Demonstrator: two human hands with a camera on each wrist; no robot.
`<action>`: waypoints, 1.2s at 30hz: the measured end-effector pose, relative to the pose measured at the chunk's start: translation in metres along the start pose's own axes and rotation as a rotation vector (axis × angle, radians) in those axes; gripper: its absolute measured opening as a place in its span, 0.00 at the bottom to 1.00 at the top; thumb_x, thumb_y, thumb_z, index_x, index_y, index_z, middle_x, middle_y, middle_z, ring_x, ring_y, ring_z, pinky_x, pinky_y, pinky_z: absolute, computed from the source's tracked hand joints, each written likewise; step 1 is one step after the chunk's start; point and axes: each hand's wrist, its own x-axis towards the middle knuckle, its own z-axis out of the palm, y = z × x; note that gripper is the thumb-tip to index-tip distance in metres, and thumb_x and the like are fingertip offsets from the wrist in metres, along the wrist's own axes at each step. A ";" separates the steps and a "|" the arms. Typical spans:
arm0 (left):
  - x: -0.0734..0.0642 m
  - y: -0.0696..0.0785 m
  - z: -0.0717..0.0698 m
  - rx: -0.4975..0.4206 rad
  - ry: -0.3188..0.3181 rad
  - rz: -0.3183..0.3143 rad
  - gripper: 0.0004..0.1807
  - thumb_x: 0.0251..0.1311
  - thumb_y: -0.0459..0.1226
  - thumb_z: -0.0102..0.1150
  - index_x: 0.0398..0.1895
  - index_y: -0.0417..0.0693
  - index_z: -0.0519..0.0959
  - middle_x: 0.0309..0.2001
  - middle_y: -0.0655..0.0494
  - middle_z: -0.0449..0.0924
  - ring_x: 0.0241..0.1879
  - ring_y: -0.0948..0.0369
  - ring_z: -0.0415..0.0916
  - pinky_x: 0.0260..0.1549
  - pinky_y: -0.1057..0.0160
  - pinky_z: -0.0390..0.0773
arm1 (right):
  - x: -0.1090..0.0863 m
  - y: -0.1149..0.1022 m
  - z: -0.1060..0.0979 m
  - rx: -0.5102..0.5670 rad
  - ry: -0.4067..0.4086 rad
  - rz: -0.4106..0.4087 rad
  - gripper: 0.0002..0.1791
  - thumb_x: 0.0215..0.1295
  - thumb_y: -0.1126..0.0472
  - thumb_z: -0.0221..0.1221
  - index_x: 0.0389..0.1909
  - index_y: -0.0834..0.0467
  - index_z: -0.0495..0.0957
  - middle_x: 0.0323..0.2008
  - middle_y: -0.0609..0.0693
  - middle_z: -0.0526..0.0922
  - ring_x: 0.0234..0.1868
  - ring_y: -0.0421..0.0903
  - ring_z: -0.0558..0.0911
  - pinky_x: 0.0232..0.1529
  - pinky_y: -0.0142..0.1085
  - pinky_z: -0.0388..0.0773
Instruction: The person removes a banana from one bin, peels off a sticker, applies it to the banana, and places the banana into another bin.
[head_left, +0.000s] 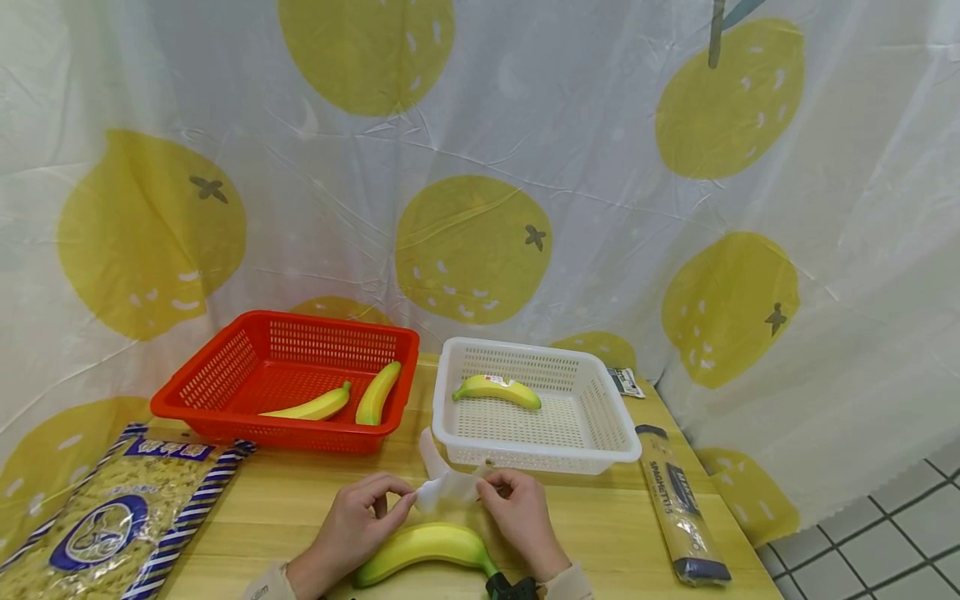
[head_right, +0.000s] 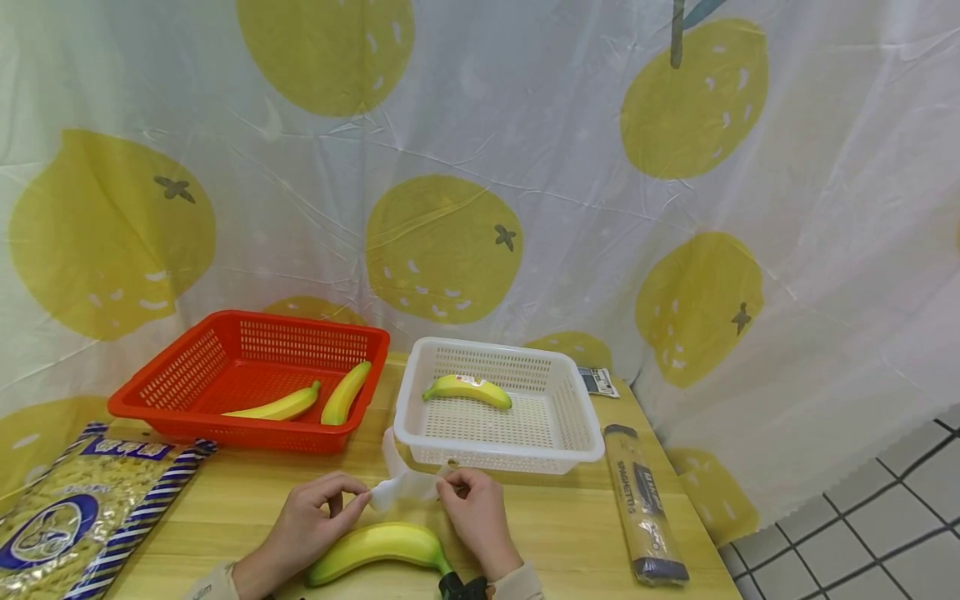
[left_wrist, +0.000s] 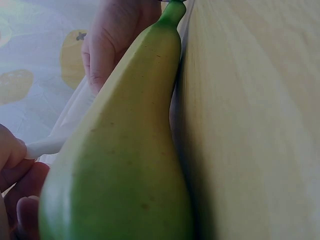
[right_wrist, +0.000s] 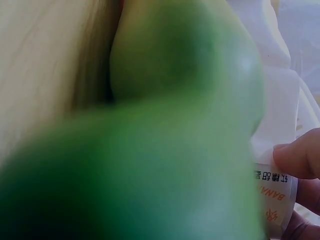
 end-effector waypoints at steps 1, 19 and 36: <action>0.000 0.000 0.000 -0.001 0.005 0.002 0.14 0.55 0.26 0.73 0.37 0.56 0.86 0.33 0.66 0.84 0.20 0.76 0.66 0.19 0.79 0.67 | 0.000 0.000 0.000 -0.003 0.001 -0.001 0.06 0.66 0.58 0.68 0.30 0.53 0.87 0.26 0.42 0.86 0.26 0.34 0.79 0.28 0.28 0.76; 0.000 0.002 -0.001 0.014 0.005 -0.036 0.16 0.54 0.26 0.74 0.36 0.59 0.85 0.32 0.68 0.83 0.20 0.76 0.66 0.18 0.78 0.67 | 0.003 0.002 -0.002 -0.013 0.033 0.026 0.06 0.64 0.58 0.69 0.30 0.56 0.86 0.26 0.44 0.86 0.25 0.34 0.78 0.28 0.28 0.75; 0.000 0.001 0.000 0.009 0.024 -0.024 0.14 0.55 0.27 0.74 0.36 0.58 0.86 0.32 0.69 0.82 0.20 0.75 0.66 0.18 0.78 0.67 | 0.005 0.004 -0.004 -0.046 0.059 0.040 0.05 0.62 0.61 0.70 0.29 0.57 0.86 0.28 0.46 0.86 0.26 0.35 0.78 0.29 0.28 0.76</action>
